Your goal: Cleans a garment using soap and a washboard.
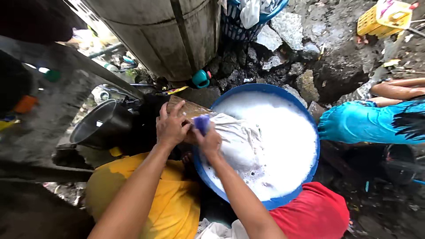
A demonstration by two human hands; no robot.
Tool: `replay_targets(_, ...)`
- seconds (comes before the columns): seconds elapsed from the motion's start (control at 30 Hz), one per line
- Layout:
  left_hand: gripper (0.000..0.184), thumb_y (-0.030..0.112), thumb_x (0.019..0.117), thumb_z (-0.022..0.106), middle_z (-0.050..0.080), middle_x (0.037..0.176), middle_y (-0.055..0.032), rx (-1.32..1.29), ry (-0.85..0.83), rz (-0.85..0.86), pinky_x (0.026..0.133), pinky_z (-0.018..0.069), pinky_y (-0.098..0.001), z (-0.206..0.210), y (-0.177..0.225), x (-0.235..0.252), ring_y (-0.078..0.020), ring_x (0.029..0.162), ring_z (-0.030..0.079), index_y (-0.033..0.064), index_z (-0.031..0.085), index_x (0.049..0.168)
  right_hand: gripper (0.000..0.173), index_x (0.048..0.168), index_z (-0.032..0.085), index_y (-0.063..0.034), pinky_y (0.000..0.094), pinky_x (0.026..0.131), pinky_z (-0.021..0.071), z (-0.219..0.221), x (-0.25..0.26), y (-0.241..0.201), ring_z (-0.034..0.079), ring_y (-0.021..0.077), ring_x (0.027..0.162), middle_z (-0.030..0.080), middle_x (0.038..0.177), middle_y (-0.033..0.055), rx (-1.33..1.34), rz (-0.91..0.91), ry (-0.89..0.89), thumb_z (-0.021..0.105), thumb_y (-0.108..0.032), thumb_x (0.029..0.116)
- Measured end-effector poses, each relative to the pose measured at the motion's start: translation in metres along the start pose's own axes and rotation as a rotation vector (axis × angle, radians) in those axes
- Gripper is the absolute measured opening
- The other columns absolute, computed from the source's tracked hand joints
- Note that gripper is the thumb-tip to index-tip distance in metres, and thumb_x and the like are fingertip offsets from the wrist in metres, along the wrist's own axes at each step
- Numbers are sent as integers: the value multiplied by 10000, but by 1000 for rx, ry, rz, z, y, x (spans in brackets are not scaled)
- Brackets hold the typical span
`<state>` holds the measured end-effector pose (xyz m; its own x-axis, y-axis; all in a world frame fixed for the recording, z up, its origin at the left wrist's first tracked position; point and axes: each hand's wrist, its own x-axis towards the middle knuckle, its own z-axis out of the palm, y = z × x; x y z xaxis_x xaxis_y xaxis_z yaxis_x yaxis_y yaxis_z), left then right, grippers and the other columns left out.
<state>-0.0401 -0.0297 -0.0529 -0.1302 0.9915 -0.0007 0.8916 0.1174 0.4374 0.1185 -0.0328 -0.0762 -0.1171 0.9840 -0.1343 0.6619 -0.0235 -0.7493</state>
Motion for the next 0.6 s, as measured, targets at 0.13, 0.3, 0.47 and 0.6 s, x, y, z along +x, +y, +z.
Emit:
replay_targets(0.13,165,246,941,732,395,1636,-33,-15,21,7,1031,338,-738,3,-2,0,-477,1501,264,104,797,996,701,1455,470,46,650,987,496,-59,4,144,655,488,1132,668,1210,323,-18,420,195,717,-383,959)
replay_targets(0.3,163,238,943,730,395,1636,-29,-4,9,3,1041,333,-730,0,0,2,-473,1509,246,100,796,1000,633,1462,442,54,619,1020,495,-57,14,94,632,472,1186,638,1274,321,105,422,256,695,-278,988)
replay_targets(0.47,181,187,933,735,422,1617,-66,8,3,20,1029,344,-753,-3,0,1,-498,1497,262,73,790,1062,539,1330,573,8,599,779,586,-1,2,-3,734,397,929,732,1025,221,10,-33,-30,700,-379,976)
replay_targets(0.6,177,242,942,725,413,1624,-46,6,29,24,1018,350,-746,4,-2,1,-496,1497,261,93,795,1008,690,1433,490,40,669,948,510,-63,16,146,668,498,1096,683,1169,321,-47,405,192,703,-418,964)
